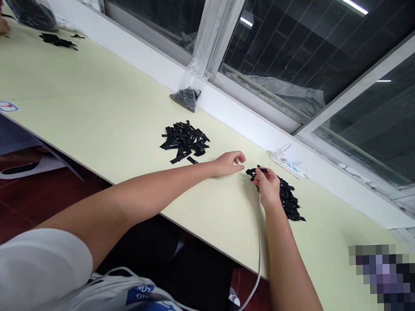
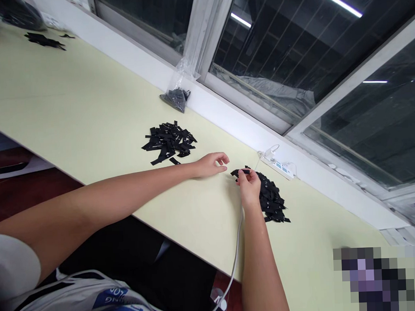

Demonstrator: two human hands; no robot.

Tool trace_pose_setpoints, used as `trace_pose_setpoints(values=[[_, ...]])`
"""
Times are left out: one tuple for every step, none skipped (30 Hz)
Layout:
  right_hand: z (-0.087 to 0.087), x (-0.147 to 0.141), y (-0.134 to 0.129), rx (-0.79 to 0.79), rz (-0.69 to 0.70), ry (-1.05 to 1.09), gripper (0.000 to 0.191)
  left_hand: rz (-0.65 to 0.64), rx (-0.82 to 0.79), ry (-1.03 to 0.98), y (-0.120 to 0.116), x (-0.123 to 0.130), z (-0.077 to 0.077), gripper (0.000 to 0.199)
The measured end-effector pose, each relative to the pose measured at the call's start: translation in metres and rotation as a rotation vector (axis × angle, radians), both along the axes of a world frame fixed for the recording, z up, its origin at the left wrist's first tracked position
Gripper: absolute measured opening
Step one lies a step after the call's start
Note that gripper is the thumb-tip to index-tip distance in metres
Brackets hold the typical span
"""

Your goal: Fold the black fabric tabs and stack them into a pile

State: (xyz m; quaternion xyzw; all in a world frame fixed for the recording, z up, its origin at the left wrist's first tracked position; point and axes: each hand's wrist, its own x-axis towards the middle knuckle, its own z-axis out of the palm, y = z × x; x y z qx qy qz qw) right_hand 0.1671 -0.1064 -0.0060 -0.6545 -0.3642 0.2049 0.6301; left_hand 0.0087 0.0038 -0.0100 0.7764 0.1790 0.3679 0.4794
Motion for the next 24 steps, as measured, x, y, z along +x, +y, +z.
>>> trace_pose_setpoints(values=[[0.0, 0.0, 0.0, 0.008, -0.016, -0.03, 0.041, 0.024, -0.017, -0.015, 0.001, 0.001, 0.0, 0.023], [-0.001, 0.0, 0.0, 0.017, -0.03, -0.062, 0.039, 0.053, -0.038, -0.033, 0.002, 0.002, -0.001, 0.023], [-0.001, 0.001, -0.001, 0.028, -0.042, -0.092, 0.038, 0.082, -0.057, -0.049, 0.003, 0.002, 0.0, 0.023], [-0.001, 0.001, -0.001, 0.039, -0.052, -0.122, 0.036, 0.113, -0.072, -0.064, 0.004, 0.002, 0.001, 0.022], [-0.001, 0.002, -0.001, 0.047, -0.061, -0.154, 0.034, 0.149, -0.084, -0.078, 0.004, 0.002, 0.003, 0.023], [0.0, 0.004, -0.002, 0.05, -0.07, -0.187, 0.033, 0.185, -0.095, -0.088, 0.005, 0.001, 0.005, 0.025], [0.001, 0.006, -0.002, 0.046, -0.084, -0.225, 0.031, 0.221, -0.106, -0.094, 0.005, 0.0, 0.008, 0.029], [0.002, 0.01, -0.004, 0.036, -0.106, -0.267, 0.031, 0.258, -0.119, -0.098, 0.004, -0.002, 0.011, 0.034], [0.004, 0.015, -0.005, 0.021, -0.136, -0.311, 0.03, 0.291, -0.127, -0.101, 0.004, -0.003, 0.015, 0.04], [0.005, 0.02, -0.007, 0.002, -0.173, -0.354, 0.03, 0.321, -0.132, -0.106, 0.003, -0.004, 0.018, 0.046], [0.007, 0.027, -0.009, -0.017, -0.213, -0.39, 0.03, 0.344, -0.134, -0.112, 0.002, -0.004, 0.021, 0.05], [0.008, 0.034, -0.011, -0.034, -0.249, -0.412, 0.031, 0.355, -0.133, -0.117, 0.001, -0.003, 0.023, 0.053], [0.01, 0.041, -0.014, -0.045, -0.278, -0.419, 0.031, 0.358, -0.134, -0.12, -0.001, -0.002, 0.025, 0.053], [0.011, 0.048, -0.017, -0.049, -0.305, -0.413, 0.032, 0.35, -0.132, -0.119, -0.002, -0.001, 0.025, 0.051], [0.012, 0.056, -0.02, -0.05, -0.333, -0.397, 0.032, 0.334, -0.125, -0.108, -0.004, 0.001, 0.024, 0.047], [0.012, 0.063, -0.022, -0.057, -0.363, -0.378, 0.032, 0.309, -0.12, -0.089, -0.005, 0.001, 0.022, 0.045], [0.013, 0.069, -0.025, -0.079, -0.396, -0.365, 0.032, 0.289, -0.119, -0.07, -0.006, 0.002, 0.02, 0.043], [0.013, 0.074, -0.028, -0.121, -0.43, -0.365, 0.03, 0.271, -0.116, -0.053, -0.007, 0.001, 0.017, 0.042], [0.013, 0.078, -0.03, -0.179, -0.466, -0.382, 0.028, 0.256, -0.11, -0.037, -0.006, 0.001, 0.014, 0.042], [0.013, 0.082, -0.031, -0.246, -0.504, -0.411, 0.026, 0.243, -0.101, -0.026, -0.005, -0.001, 0.012, 0.042], [0.013, 0.085, -0.033, -0.313, -0.538, -0.447, 0.023, 0.234, -0.091, -0.02, -0.003, -0.002, 0.009, 0.043], [0.012, 0.087, -0.034, -0.371, -0.566, -0.483, 0.021, 0.23, -0.08, -0.018, -0.001, -0.003, 0.007, 0.043], [0.011, 0.089, -0.035, -0.416, -0.588, -0.51, 0.019, 0.23, -0.07, -0.02, 0.002, -0.004, 0.006, 0.043], [0.01, 0.091, -0.035, -0.447, -0.604, -0.529, 0.017, 0.232, -0.058, -0.026, 0.005, -0.004, 0.005, 0.043]])
